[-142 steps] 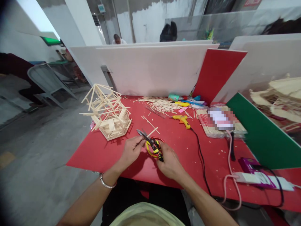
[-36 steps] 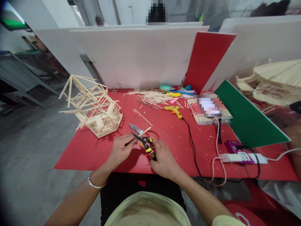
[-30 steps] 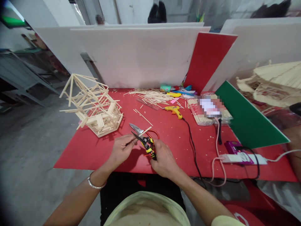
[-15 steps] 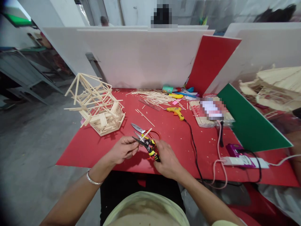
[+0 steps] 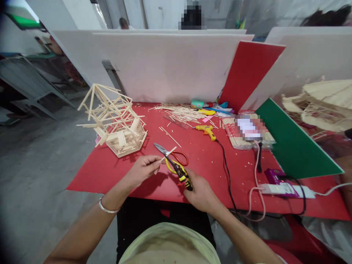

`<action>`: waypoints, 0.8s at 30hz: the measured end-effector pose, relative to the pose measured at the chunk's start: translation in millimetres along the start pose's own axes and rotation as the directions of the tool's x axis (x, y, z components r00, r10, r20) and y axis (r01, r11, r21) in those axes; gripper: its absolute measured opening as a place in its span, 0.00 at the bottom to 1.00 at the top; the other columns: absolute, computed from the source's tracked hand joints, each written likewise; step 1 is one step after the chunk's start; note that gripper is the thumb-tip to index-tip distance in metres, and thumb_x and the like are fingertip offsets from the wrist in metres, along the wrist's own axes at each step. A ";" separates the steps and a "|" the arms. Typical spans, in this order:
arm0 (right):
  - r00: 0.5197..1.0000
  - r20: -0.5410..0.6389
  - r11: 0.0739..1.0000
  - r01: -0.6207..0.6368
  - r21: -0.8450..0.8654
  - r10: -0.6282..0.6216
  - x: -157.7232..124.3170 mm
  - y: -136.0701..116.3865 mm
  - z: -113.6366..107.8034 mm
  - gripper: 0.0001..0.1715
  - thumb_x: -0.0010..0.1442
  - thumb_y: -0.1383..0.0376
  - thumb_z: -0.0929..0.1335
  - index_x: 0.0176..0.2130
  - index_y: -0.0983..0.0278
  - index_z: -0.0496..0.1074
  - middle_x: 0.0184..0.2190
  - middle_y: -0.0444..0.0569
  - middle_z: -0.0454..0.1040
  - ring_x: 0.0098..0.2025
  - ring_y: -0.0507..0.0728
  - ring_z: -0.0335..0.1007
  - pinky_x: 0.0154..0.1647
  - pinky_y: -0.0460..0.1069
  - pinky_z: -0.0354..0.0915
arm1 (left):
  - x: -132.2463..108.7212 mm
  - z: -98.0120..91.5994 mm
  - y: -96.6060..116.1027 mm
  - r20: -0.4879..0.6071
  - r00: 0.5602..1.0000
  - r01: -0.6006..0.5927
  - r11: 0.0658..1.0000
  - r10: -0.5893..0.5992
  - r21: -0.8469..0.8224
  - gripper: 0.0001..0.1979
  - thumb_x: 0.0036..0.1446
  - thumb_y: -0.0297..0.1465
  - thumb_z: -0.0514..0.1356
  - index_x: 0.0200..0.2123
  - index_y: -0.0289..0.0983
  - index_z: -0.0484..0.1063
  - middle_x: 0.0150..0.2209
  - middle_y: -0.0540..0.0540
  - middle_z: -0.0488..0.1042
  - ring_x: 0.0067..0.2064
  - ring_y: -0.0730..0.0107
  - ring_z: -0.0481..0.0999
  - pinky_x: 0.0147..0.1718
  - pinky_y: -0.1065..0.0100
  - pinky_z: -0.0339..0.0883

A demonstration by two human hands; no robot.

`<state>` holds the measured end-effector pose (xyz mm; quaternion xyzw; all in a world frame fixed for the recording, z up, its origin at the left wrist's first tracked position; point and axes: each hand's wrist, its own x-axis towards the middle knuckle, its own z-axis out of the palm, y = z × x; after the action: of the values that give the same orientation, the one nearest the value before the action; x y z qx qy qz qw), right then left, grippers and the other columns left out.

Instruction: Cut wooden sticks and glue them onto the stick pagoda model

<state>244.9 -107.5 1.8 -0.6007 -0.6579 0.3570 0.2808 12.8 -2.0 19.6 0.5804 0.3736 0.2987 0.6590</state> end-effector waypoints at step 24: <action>0.917 0.399 0.304 -0.388 0.870 0.030 1.2 21.2 -4.1 0.36 0.33 0.73 0.66 0.46 0.64 0.70 0.30 0.44 0.70 0.30 0.52 0.66 0.33 0.48 0.60 | 120.3 12.4 -21.8 -0.006 0.872 -0.391 0.704 0.490 0.592 0.27 0.53 0.27 0.63 0.58 0.41 0.70 0.58 0.37 0.71 0.54 0.57 0.69 0.52 0.57 0.62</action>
<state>260.5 -105.3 -13.0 -0.3456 -0.2807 0.7918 0.4181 87.7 87.6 -19.0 0.7970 0.3482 0.3676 0.3294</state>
